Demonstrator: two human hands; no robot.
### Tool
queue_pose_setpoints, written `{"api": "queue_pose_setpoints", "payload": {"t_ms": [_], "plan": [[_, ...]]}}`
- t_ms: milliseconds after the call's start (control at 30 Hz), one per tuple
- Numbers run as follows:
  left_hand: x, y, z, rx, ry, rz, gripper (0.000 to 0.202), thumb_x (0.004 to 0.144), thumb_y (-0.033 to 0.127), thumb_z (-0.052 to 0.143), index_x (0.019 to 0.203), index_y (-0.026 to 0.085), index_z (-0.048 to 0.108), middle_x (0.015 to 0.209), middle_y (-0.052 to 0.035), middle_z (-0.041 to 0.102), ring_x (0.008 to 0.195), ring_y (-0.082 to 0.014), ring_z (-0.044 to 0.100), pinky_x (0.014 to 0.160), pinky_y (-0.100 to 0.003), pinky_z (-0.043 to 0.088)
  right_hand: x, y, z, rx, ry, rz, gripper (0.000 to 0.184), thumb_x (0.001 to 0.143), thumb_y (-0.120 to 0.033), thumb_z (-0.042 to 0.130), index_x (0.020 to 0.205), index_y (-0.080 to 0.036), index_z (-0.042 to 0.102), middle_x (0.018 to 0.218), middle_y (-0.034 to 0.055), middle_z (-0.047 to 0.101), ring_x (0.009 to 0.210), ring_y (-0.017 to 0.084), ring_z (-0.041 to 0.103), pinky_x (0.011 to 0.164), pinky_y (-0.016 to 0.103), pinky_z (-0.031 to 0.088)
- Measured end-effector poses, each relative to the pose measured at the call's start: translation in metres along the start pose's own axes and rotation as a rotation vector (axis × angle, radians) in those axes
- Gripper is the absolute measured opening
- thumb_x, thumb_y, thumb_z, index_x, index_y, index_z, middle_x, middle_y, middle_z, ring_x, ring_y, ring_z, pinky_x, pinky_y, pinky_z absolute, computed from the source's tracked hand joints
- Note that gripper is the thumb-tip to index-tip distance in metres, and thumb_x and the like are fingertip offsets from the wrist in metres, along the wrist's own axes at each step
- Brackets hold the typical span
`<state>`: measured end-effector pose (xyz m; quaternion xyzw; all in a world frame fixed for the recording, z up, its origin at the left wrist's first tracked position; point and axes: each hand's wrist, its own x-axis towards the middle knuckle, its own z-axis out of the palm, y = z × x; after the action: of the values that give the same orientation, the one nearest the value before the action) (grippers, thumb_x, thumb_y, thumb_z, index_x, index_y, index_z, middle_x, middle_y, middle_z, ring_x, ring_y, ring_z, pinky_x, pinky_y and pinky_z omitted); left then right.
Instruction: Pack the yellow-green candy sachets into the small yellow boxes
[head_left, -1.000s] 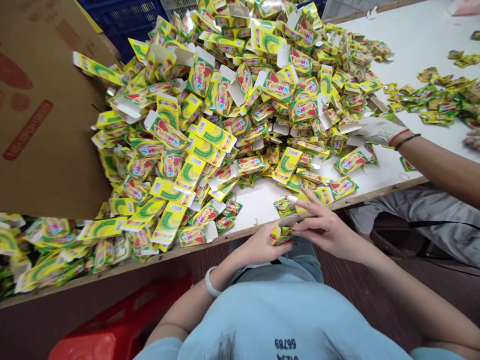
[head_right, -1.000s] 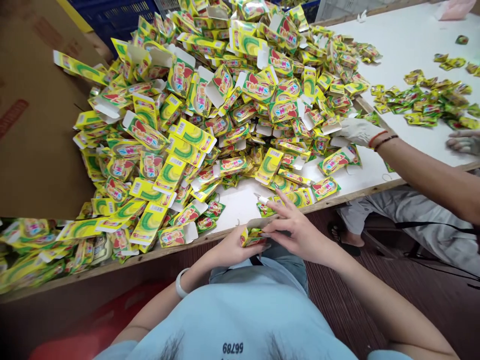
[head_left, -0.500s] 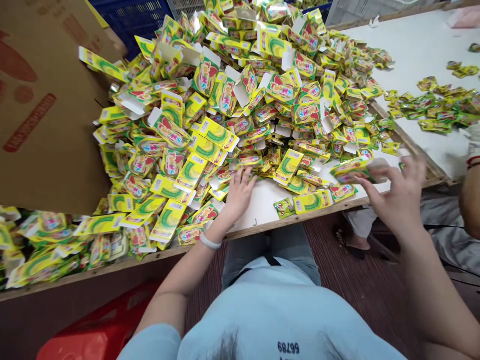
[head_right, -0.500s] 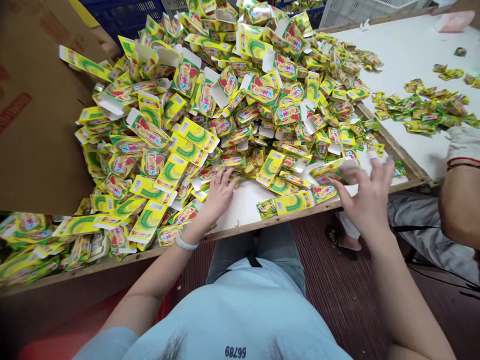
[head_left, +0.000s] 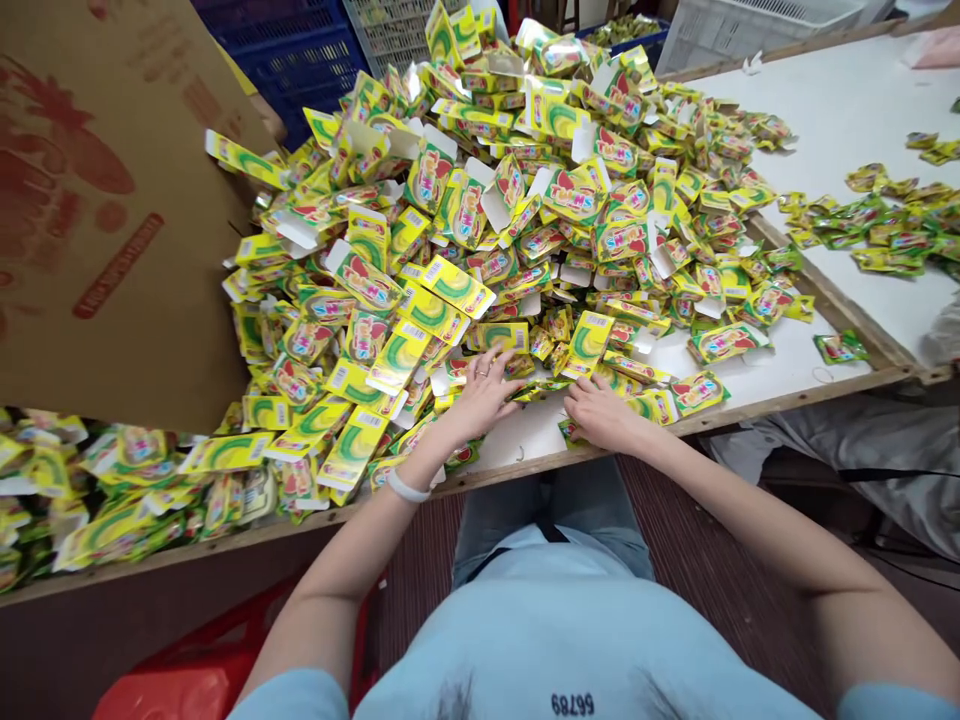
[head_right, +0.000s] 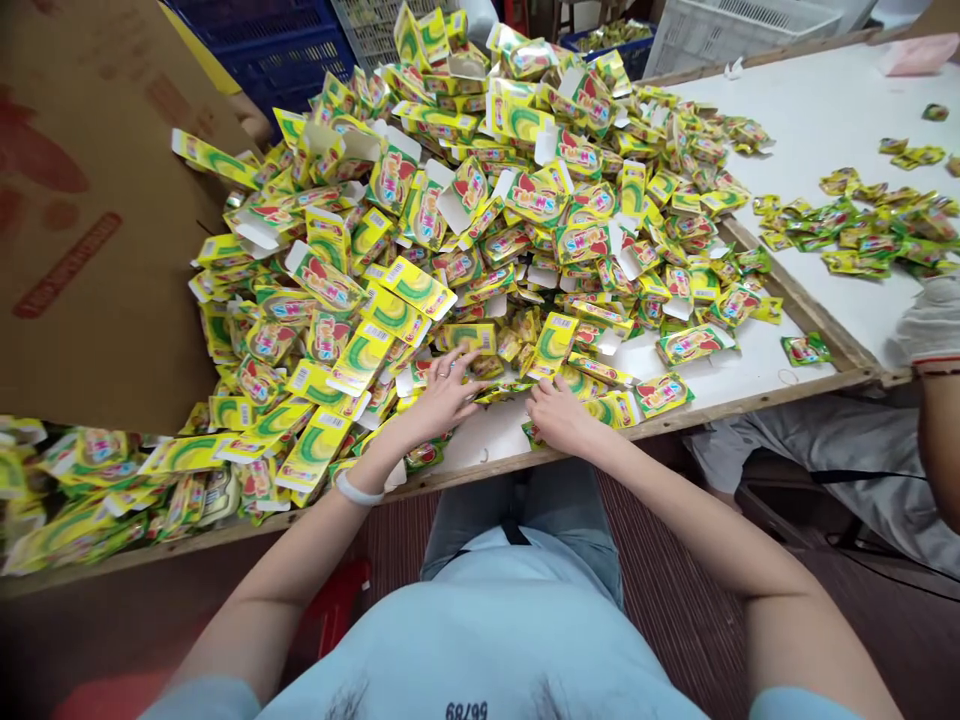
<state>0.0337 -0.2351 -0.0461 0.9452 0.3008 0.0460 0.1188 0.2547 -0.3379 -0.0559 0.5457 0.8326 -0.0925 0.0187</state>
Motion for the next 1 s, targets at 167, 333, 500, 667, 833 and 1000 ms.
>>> {"api": "queue_pose_setpoints", "payload": {"t_ms": [167,333,500,667,833,1000], "plan": [[0.002,-0.004,0.011,-0.259,-0.038,-0.074,0.032,0.098,0.027,0.052,0.127,0.021,0.062,0.114,-0.0103,0.070,0.105,-0.0257,0.063,0.103,-0.047,0.041,-0.008,0.001,0.007,0.105,0.051,0.028,0.018,0.089,-0.020,0.067,0.105,-0.014,0.062,0.095,0.0125,0.071,0.097,0.028,0.062,0.083,0.035,0.043],[0.012,-0.001,0.019,-0.300,0.046,-0.074,0.028,0.097,0.029,0.054,0.122,0.022,0.064,0.120,-0.0102,0.065,0.110,-0.0264,0.060,0.095,-0.041,0.045,-0.017,0.005,0.019,0.251,0.171,0.129,0.013,0.098,-0.026,0.056,0.107,-0.017,0.059,0.096,0.0099,0.072,0.088,0.023,0.067,0.078,0.032,0.046],[0.016,0.010,0.031,-0.257,0.060,-0.093,0.028,0.090,0.032,0.066,0.114,0.018,0.064,0.111,-0.0102,0.066,0.108,-0.0277,0.058,0.096,-0.043,0.045,-0.012,0.007,0.026,0.821,0.487,0.188,0.016,0.092,-0.034,0.061,0.100,-0.020,0.059,0.096,0.0074,0.072,0.087,0.022,0.067,0.078,0.033,0.049],[0.020,0.014,0.034,-0.213,0.070,-0.152,0.019,0.088,0.029,0.068,0.102,0.016,0.066,0.105,-0.0111,0.065,0.104,-0.0288,0.058,0.093,-0.044,0.046,-0.001,0.005,0.027,1.366,0.432,0.222,0.036,0.082,-0.054,0.068,0.089,-0.020,0.061,0.075,0.0009,0.067,0.067,0.017,0.063,0.064,0.029,0.050],[0.016,0.016,0.018,-0.478,0.236,-0.090,0.013,0.093,0.027,0.058,0.084,0.018,0.063,0.115,-0.0098,0.065,0.107,-0.0231,0.060,0.095,-0.037,0.046,-0.002,0.002,0.019,1.162,0.572,0.209,0.032,0.080,-0.051,0.073,0.078,-0.019,0.070,0.096,0.0075,0.064,0.094,0.023,0.061,0.083,0.037,0.050],[0.000,0.029,-0.005,-0.672,0.043,-0.093,0.026,0.094,0.035,0.053,0.074,0.018,0.056,0.064,0.0037,0.051,0.059,-0.0125,0.047,0.059,-0.024,0.040,-0.001,0.000,-0.003,1.005,0.577,0.077,0.021,0.089,-0.041,0.066,0.081,-0.021,0.067,0.104,0.0082,0.065,0.102,0.023,0.061,0.091,0.038,0.047]]}}
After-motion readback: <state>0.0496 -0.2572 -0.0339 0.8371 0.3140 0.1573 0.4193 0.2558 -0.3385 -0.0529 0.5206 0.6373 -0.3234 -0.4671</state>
